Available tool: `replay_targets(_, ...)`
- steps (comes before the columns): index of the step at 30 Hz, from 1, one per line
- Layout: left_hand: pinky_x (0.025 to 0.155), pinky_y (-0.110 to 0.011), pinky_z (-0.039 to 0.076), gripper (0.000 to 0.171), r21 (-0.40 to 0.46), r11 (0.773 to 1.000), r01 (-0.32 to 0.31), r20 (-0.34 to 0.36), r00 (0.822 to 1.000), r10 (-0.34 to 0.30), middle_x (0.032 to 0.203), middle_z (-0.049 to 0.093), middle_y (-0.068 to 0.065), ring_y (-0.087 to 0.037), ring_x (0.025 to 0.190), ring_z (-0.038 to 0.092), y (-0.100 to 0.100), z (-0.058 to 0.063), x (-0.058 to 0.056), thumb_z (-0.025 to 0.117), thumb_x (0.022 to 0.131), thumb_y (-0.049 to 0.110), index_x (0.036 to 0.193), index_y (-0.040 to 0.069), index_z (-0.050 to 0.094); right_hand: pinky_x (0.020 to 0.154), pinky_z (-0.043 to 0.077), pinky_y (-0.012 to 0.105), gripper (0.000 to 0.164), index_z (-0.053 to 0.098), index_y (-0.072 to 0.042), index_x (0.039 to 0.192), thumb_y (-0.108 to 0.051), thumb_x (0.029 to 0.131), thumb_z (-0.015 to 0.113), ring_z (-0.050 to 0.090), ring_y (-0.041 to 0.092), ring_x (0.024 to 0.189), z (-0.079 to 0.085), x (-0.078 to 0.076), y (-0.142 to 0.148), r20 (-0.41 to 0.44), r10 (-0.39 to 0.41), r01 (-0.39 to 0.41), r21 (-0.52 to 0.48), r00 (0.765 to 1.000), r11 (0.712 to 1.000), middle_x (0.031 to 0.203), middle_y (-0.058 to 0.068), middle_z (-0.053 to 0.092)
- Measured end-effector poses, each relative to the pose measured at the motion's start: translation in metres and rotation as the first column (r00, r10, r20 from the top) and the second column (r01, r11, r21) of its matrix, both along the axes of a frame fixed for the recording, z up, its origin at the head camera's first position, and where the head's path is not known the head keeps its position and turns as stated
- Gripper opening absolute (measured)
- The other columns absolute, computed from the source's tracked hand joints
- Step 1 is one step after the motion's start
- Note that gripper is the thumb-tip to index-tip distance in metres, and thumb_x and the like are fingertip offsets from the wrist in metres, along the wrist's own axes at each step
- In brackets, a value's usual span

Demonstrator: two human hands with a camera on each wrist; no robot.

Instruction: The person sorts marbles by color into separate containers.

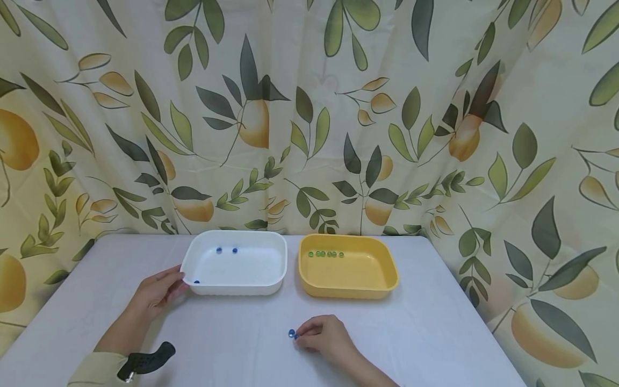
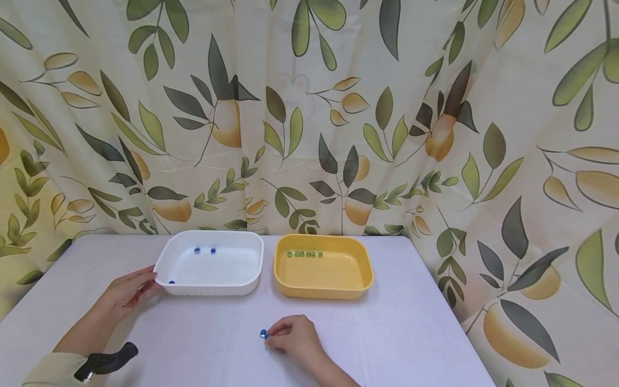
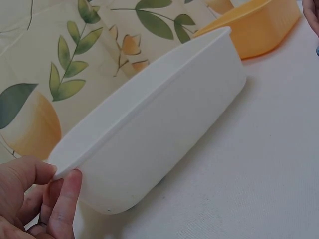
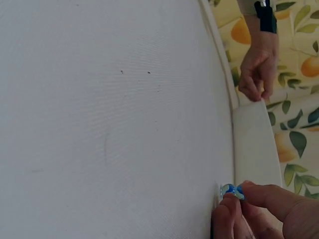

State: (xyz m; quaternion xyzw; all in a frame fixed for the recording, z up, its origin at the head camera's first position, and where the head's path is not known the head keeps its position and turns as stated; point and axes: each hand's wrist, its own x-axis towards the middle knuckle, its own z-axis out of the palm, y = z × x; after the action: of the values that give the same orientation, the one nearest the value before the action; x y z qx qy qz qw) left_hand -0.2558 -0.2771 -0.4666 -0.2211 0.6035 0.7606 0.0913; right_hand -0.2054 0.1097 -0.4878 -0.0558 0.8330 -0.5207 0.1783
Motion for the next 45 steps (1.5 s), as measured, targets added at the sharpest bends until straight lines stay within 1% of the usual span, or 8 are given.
replay_targets(7,0.080,-0.021,0.059,0.062,0.009,1.000,-0.004,0.008,1.000,0.004,0.086,0.066,0.005,-0.008,0.078,0.071,0.000,0.000,0.000,0.061,0.097,0.012,0.151,0.000,0.032,0.065,0.061,0.030,0.013,0.075,-0.005,0.094,-0.010,0.082,0.076,0.068,0.014,0.072,0.004,-0.007,0.002,0.101,-0.009,0.012,-0.021,0.995,1.000,0.083,0.005,0.075)
replay_targets(16,0.080,-0.022,0.059,0.066,0.028,1.000,0.003,0.008,1.000,-0.003,0.085,0.066,0.005,-0.008,0.077,0.071,-0.001,0.000,-0.001,0.061,0.097,0.011,0.152,-0.001,0.028,0.069,0.061,0.030,0.016,0.074,-0.002,0.099,-0.010,0.085,0.073,0.067,0.011,0.072,0.016,-0.015,-0.001,0.107,0.005,0.003,-0.070,0.994,0.998,0.087,0.007,0.075)
replay_targets(19,0.079,-0.021,0.059,0.064,0.029,1.000,0.001,0.013,1.000,-0.001,0.085,0.067,0.005,-0.008,0.077,0.071,-0.001,0.000,-0.001,0.061,0.097,0.011,0.152,0.000,0.030,0.072,0.062,0.030,0.018,0.074,-0.003,0.103,-0.011,0.087,0.073,0.067,0.012,0.075,0.021,-0.019,-0.003,0.122,0.004,0.004,-0.068,0.993,0.998,0.091,0.005,0.075)
replay_targets(20,0.079,-0.021,0.059,0.060,0.029,1.000,-0.002,0.013,1.000,0.001,0.085,0.067,0.005,-0.008,0.077,0.071,-0.001,0.000,-0.001,0.061,0.097,0.011,0.150,0.001,0.035,0.073,0.062,0.030,0.019,0.074,-0.003,0.103,-0.012,0.087,0.073,0.067,0.012,0.076,0.022,-0.020,-0.004,0.125,0.005,0.004,-0.070,0.992,0.998,0.092,0.005,0.075)
replay_targets(25,0.079,-0.021,0.059,0.060,0.020,1.000,-0.001,0.011,1.000,0.001,0.085,0.067,0.005,-0.007,0.077,0.071,0.000,0.001,-0.001,0.061,0.097,0.011,0.150,0.001,0.035,0.074,0.061,0.030,0.022,0.073,-0.003,0.106,-0.014,0.087,0.073,0.068,0.012,0.078,0.026,-0.025,-0.008,0.131,0.003,0.007,-0.076,0.991,0.997,0.093,0.004,0.074)
replay_targets(27,0.079,-0.021,0.059,0.063,0.019,1.000,0.002,0.010,1.000,-0.003,0.085,0.067,0.005,-0.007,0.077,0.070,0.000,0.001,-0.001,0.060,0.097,0.011,0.152,-0.001,0.030,0.075,0.062,0.029,0.023,0.073,-0.002,0.106,-0.013,0.087,0.073,0.069,0.012,0.077,0.028,-0.026,-0.010,0.140,-0.001,0.015,-0.094,0.990,0.995,0.092,0.004,0.074)
replay_targets(34,0.079,-0.021,0.059,0.063,0.016,1.000,0.001,0.014,1.000,-0.002,0.086,0.066,0.005,-0.008,0.077,0.071,0.000,0.001,0.000,0.060,0.098,0.011,0.152,0.000,0.030,0.076,0.062,0.030,0.022,0.072,0.002,0.106,-0.010,0.088,0.072,0.070,0.013,0.077,0.036,-0.030,-0.015,0.170,-0.003,0.034,-0.180,0.985,0.983,0.094,0.009,0.074)
replay_targets(45,0.081,-0.021,0.059,0.062,0.004,1.000,0.007,0.005,1.000,-0.007,0.085,0.066,0.006,-0.007,0.078,0.071,-0.001,0.001,0.000,0.061,0.097,0.013,0.151,-0.001,0.031,0.074,0.062,0.027,0.024,0.071,0.003,0.108,-0.011,0.089,0.071,0.070,0.012,0.074,0.038,-0.040,-0.022,0.189,0.014,0.032,-0.234,0.982,0.972,0.094,0.010,0.075)
